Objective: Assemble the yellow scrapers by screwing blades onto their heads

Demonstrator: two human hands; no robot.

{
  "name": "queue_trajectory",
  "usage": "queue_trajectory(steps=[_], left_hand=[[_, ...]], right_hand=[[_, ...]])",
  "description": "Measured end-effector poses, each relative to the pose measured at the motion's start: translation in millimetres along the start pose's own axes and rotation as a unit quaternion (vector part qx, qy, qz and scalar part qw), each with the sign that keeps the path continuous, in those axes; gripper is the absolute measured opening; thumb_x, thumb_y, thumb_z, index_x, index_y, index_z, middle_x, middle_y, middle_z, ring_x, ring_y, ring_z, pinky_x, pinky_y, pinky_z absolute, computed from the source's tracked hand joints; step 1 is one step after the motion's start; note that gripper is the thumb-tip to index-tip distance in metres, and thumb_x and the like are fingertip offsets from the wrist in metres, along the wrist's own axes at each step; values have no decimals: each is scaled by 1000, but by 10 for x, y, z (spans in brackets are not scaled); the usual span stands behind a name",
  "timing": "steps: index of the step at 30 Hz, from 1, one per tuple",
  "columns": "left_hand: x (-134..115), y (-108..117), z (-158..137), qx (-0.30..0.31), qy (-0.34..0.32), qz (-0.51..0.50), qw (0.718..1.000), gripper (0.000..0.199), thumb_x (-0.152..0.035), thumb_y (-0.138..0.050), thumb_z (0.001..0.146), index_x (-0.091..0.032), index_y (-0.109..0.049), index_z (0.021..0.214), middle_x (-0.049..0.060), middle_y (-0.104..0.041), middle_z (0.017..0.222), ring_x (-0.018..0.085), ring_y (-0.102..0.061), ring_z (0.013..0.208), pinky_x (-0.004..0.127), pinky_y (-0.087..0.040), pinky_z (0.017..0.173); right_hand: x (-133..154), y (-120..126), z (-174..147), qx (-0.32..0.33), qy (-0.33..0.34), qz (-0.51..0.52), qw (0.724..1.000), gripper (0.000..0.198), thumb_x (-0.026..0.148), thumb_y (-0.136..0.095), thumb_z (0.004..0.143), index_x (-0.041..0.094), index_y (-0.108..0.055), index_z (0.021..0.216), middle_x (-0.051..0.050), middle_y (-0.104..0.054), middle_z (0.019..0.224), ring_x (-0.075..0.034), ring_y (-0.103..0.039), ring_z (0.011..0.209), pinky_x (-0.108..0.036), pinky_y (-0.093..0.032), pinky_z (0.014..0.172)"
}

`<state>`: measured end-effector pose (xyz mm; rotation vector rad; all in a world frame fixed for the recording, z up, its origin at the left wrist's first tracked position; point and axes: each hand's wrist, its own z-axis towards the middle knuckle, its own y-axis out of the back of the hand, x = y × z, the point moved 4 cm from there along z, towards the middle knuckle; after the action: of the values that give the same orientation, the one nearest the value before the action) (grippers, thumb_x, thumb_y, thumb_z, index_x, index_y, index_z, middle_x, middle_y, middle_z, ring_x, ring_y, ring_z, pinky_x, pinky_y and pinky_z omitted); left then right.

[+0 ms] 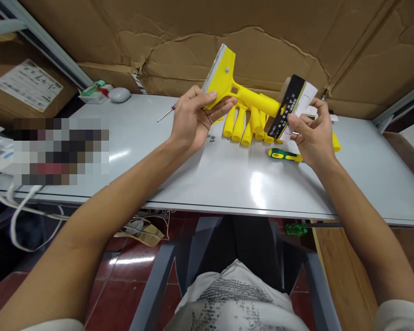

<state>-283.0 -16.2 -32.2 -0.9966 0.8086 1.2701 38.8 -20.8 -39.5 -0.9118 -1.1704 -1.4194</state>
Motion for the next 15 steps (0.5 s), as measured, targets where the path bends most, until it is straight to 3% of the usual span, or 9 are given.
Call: queue_trajectory(steps=[3, 8, 11, 13, 15], left_hand=[[-34, 19, 19, 47, 17, 53, 997, 55, -55, -88, 96, -30, -39, 90, 5, -95, 132, 31, -90, 140, 51, -76, 122], [-125, -19, -7, 109, 26, 113, 987, 49, -54, -95, 87, -29, -53, 85, 7, -94, 115, 31, -92, 115, 45, -76, 95], [-139, -121, -81, 131, 18, 116, 984, 46, -50, -101, 81, -27, -61, 80, 5, -90, 103, 27, -88, 100, 42, -72, 86], [-142, -191, -130, 155, 13, 109, 982, 47, -49, -105, 79, -27, -64, 76, 4, -88, 97, 25, -84, 94, 40, -69, 83], [-155, -236, -164, 178, 11, 88, 980, 51, -48, -110, 78, -25, -64, 69, 4, -85, 94, 24, -82, 90, 39, -66, 79]], right_hand=[[77, -35, -46, 18, -3, -6, 1000, 89, 80, -115, 67, 39, -69, 130, -5, -90, 142, -42, -87, 138, -63, -80, 103], [243, -37, -129, 56, -41, 10, 998, 84, 59, -128, 50, 35, -79, 114, -5, -93, 140, -47, -83, 148, -68, -73, 130], [315, 5, -170, 171, -84, -29, 981, 86, 47, -130, 48, 33, -88, 121, -4, -94, 136, -47, -84, 147, -68, -69, 138], [333, 63, -197, 264, -92, -71, 957, 87, 49, -128, 57, 36, -91, 135, -2, -94, 135, -45, -85, 145, -67, -69, 138], [336, 144, -206, 313, -77, -95, 942, 93, 56, -125, 65, 38, -90, 149, -3, -94, 135, -44, -86, 144, -64, -73, 133]])
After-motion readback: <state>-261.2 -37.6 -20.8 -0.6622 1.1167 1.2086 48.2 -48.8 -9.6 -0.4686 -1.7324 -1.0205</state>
